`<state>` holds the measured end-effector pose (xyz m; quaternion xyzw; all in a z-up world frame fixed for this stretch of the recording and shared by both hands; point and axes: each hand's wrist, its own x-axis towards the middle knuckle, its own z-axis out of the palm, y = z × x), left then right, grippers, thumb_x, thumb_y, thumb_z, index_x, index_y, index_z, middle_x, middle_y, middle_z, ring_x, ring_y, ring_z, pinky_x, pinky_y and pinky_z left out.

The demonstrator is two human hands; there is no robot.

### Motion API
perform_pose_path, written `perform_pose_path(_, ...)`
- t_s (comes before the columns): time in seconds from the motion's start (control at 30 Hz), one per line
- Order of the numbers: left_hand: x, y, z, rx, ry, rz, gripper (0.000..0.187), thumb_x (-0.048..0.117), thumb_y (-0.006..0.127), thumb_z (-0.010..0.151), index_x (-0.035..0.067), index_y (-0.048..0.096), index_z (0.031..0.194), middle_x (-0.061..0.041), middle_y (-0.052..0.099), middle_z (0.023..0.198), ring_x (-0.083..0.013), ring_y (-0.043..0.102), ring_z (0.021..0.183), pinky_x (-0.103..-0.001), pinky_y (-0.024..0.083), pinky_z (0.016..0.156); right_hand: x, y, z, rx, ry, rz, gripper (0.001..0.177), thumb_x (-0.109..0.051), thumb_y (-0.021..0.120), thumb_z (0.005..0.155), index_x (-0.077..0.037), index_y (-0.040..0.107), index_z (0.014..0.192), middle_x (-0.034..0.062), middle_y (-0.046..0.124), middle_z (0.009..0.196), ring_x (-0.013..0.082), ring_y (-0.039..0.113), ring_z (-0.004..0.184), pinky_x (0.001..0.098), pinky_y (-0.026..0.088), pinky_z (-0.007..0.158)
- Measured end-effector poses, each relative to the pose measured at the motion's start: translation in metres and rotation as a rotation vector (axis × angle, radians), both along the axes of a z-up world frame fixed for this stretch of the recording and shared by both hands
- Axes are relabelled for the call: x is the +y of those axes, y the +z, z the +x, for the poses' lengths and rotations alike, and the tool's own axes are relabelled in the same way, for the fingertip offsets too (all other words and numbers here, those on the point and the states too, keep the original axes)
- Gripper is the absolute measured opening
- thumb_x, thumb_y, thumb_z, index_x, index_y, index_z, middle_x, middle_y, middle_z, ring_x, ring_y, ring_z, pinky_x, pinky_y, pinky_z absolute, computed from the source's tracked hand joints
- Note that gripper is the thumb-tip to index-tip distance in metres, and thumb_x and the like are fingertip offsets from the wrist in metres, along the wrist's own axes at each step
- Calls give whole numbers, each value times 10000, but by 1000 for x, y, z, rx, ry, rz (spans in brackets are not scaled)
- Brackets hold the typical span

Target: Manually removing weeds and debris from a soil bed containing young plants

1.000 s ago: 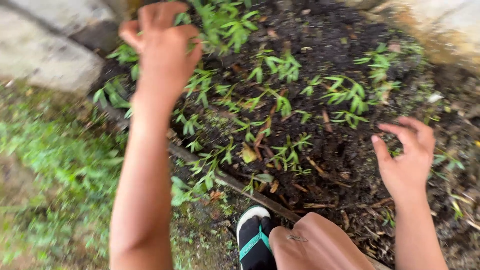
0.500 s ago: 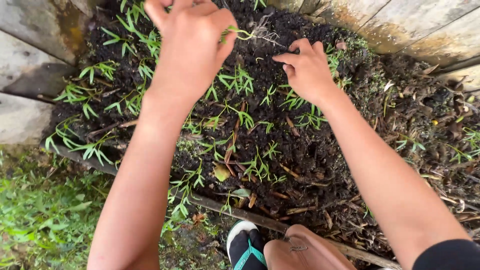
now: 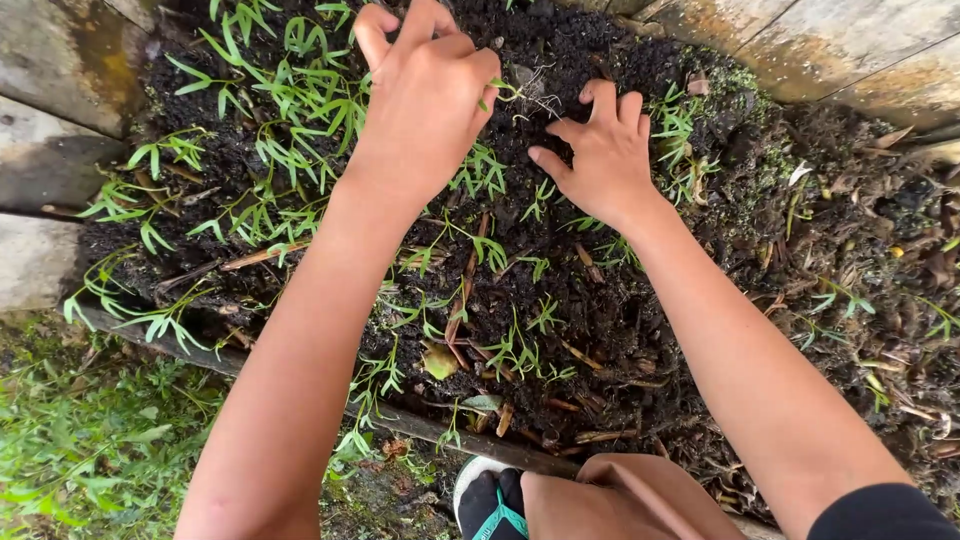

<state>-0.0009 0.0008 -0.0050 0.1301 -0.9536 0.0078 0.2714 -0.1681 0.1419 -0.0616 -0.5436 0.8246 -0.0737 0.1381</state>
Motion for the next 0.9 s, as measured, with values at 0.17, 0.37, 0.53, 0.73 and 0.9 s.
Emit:
perform_pose_path(0.17, 2, -6, -9, -42, -16, 0, 211, -28, 864, 673, 99, 700, 714, 19, 607, 635, -273, 500, 954, -505, 283, 907, 1, 4, 5, 30, -6, 59, 548, -629, 510, 970, -238, 678, 1314, 143, 281, 1458, 402, 297, 1194, 570, 309, 1026)
perform_pose_path(0.37, 13, -12, -28, -164, -30, -47, 216, -7, 881, 620, 77, 757, 776, 0, 639, 646, -285, 541, 961, -515, 309, 941, 2, 16, 0, -46, -4, 169, 552, -675, 522, 916, -283, 688, 1267, 107, 164, 1560, 420, 218, 1286, 592, 223, 1085)
perform_pose_path(0.53, 10, -34, -46, -154, -59, -107, 270, 14, 865, 524, 82, 720, 741, -9, 574, 613, -281, 512, 962, -524, 316, 902, 8, 7, -4, -16, 3, 151, 534, -691, 508, 927, -359, 666, 1314, 76, 1, 1635, 466, 198, 1318, 627, 259, 1060)
perform_pose_path(0.73, 10, -51, -53, -234, -97, -54, 186, 58, 857, 610, 58, 719, 735, -23, 556, 569, -283, 499, 921, -502, 313, 867, 7, 15, -5, -92, 0, 152, 452, -645, 596, 909, -310, 743, 1176, 68, -12, 1662, 473, 156, 1374, 613, 240, 1057)
perform_pose_path(0.9, 15, -57, -52, -378, -93, 88, 226, -20, 851, 619, 35, 772, 823, -73, 633, 616, -318, 525, 980, -567, 333, 935, 9, 17, -6, -143, 13, 201, 469, -644, 591, 912, -287, 750, 1172, 47, -97, 1670, 471, 134, 1409, 622, 259, 1066)
